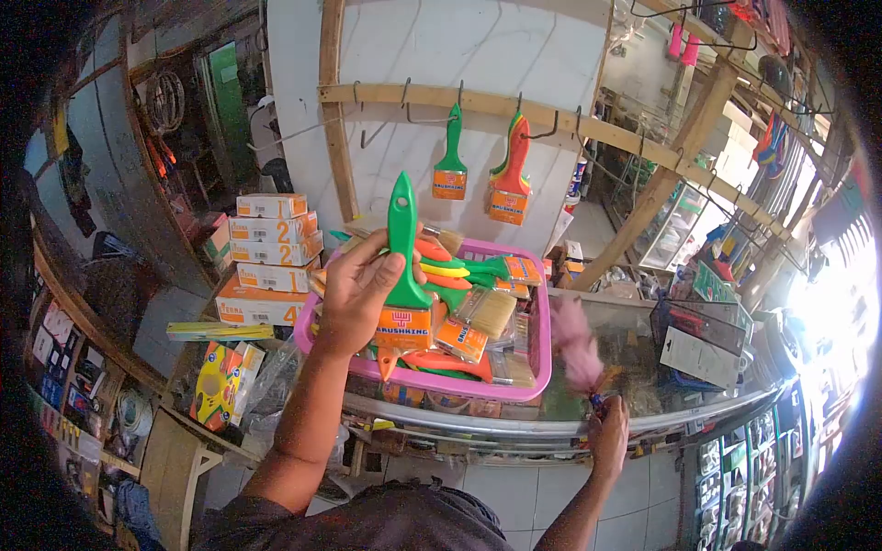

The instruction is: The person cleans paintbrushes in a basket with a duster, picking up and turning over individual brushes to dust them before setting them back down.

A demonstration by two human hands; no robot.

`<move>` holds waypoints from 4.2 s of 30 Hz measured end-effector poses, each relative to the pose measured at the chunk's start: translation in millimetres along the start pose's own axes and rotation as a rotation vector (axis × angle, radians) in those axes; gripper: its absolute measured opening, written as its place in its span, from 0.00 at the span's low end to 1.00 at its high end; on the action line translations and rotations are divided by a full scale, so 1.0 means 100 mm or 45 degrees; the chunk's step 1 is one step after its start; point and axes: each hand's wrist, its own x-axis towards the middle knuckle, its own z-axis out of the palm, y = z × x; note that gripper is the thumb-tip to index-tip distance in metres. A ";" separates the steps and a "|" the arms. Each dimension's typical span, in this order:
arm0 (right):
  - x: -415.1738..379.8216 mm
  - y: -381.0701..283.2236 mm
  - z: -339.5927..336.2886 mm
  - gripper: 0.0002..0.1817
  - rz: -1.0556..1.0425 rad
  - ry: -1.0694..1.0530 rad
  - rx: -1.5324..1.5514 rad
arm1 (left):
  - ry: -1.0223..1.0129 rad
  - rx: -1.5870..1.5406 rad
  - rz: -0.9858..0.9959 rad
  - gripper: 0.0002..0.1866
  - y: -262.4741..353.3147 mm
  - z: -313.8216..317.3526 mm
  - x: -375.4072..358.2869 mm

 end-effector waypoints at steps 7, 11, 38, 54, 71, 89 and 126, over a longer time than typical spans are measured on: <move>0.35 -1.04 -0.56 0.13 -0.414 0.075 0.087 | 0.000 -0.082 0.007 0.23 0.18 -0.07 0.22; 0.52 -2.09 -0.81 0.14 -0.633 -0.226 0.667 | -0.052 -0.130 0.000 0.23 0.27 -0.03 0.34; 0.98 -3.66 -0.59 0.15 -0.563 -0.547 1.588 | 0.041 -0.105 -0.220 0.19 0.55 -0.09 0.39; 1.65 -3.47 0.30 0.21 -0.723 -0.179 0.926 | -0.058 0.665 -0.154 0.22 -0.28 -0.50 0.68; 3.10 -3.42 1.09 0.19 -0.416 -0.181 0.693 | 0.036 0.429 -0.190 0.19 0.04 -0.72 -0.29; 2.58 -2.24 0.63 0.29 -1.083 -0.954 -0.193 | -0.205 0.194 -0.269 0.21 -0.10 -0.42 -0.67; 0.29 -0.06 0.13 0.21 0.049 -0.042 -0.416 | -0.134 -0.480 -0.522 0.32 -0.65 0.33 -0.70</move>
